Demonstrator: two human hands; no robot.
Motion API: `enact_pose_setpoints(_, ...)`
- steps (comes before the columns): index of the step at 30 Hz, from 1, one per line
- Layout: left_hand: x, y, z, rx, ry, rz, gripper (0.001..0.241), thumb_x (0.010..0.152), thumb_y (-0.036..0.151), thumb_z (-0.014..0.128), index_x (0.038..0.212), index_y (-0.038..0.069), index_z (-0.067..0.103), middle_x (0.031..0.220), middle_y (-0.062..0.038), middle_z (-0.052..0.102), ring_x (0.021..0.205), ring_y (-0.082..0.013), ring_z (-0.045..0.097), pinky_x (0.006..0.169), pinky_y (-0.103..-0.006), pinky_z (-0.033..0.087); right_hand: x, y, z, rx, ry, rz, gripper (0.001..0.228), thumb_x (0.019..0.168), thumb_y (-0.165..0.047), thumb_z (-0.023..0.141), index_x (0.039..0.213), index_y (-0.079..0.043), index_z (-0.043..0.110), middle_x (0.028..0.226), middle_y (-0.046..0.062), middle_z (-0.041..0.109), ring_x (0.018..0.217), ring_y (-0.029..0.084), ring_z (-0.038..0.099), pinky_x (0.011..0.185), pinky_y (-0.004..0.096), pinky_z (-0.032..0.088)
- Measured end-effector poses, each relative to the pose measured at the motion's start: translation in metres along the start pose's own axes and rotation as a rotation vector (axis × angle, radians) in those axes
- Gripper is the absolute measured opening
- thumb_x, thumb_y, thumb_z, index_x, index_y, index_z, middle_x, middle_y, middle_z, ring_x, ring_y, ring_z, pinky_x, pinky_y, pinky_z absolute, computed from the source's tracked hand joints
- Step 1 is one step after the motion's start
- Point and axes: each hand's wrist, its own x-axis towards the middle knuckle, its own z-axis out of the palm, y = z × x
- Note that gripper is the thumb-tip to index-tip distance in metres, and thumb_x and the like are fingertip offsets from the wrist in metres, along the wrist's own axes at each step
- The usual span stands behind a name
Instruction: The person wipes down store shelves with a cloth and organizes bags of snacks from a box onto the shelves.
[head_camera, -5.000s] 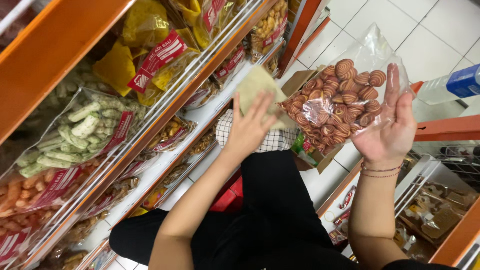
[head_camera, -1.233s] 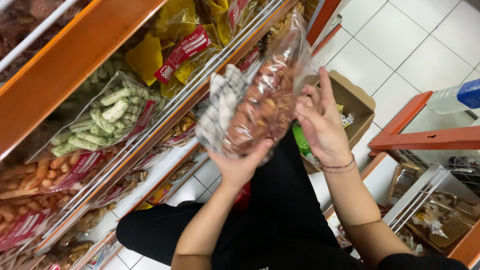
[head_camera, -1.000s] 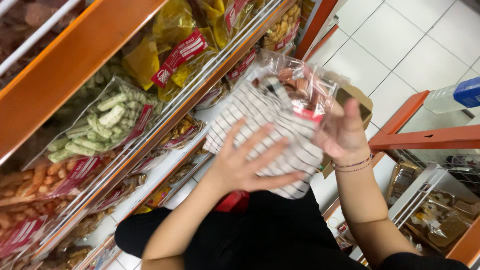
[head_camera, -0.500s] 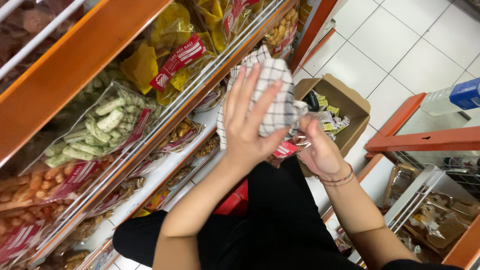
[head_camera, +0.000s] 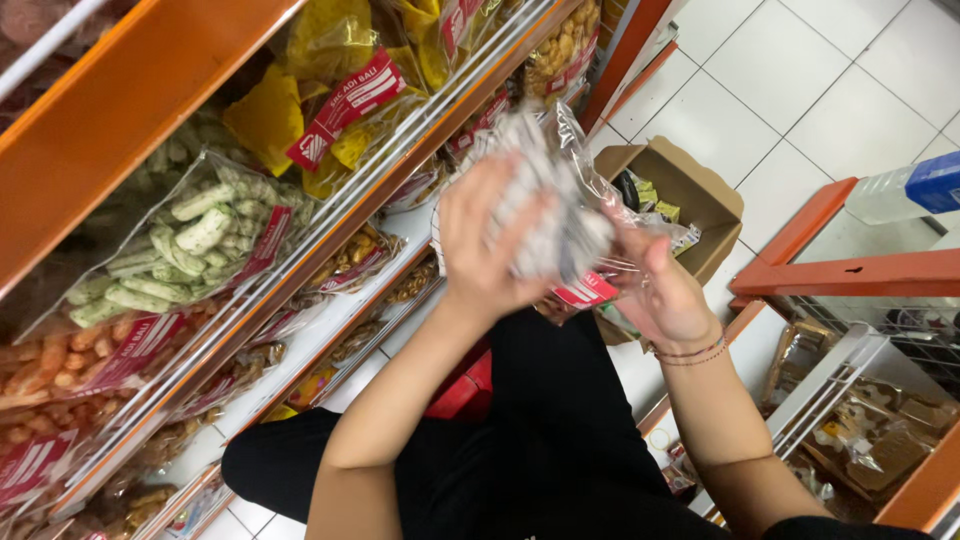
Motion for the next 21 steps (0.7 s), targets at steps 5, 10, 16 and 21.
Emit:
enact_pose_setpoints(5,0.007,-0.027,0.003,0.180,-0.057,-0.312,0.056,0.088,0.017,0.084,0.139,0.013,0.061,0.147,-0.018,0.055,0.133,-0.0406,0.057,0.113,-0.0479,0.049,-0.002,-0.026,-0.010,0.137,0.146,-0.117,0.069,0.110,-0.051,0.040,0.167,-0.016,0.024,0.169,0.017,0.028,0.159,0.040,0.029,0.128,0.064,0.028)
enact_pose_setpoints(10,-0.022,-0.023,0.039,0.094,-0.137,-0.361,0.056,0.091,0.025,0.079,0.140,0.013,0.057,0.145,-0.020,0.051,0.129,-0.0420,0.055,0.109,-0.0502,0.047,-0.011,-0.047,-0.029,0.190,0.219,-0.194,0.057,0.113,-0.048,0.036,0.164,-0.024,0.033,0.174,0.019,0.029,0.160,0.043,0.032,0.125,0.068,0.029)
enact_pose_setpoints(16,-0.053,-0.012,0.070,0.205,-0.346,-0.426,0.060,0.092,0.039,0.071,0.145,0.017,0.055,0.153,-0.018,0.046,0.137,-0.0397,0.046,0.106,-0.0581,0.039,-0.036,-0.057,-0.056,0.177,0.421,-0.094,0.052,0.119,-0.051,0.033,0.161,-0.019,0.036,0.162,0.024,0.038,0.147,0.042,0.036,0.124,0.066,0.029)
enact_pose_setpoints(21,-0.078,-0.021,0.079,0.327,-0.551,-0.312,0.069,0.090,0.050,0.070,0.151,0.024,0.049,0.159,-0.019,0.038,0.147,-0.0416,0.034,0.108,-0.0737,0.029,-0.044,-0.085,-0.044,0.884,0.364,-0.187,0.065,0.111,-0.043,0.029,0.159,0.000,0.038,0.157,0.038,0.045,0.139,0.061,0.040,0.108,0.079,0.032)
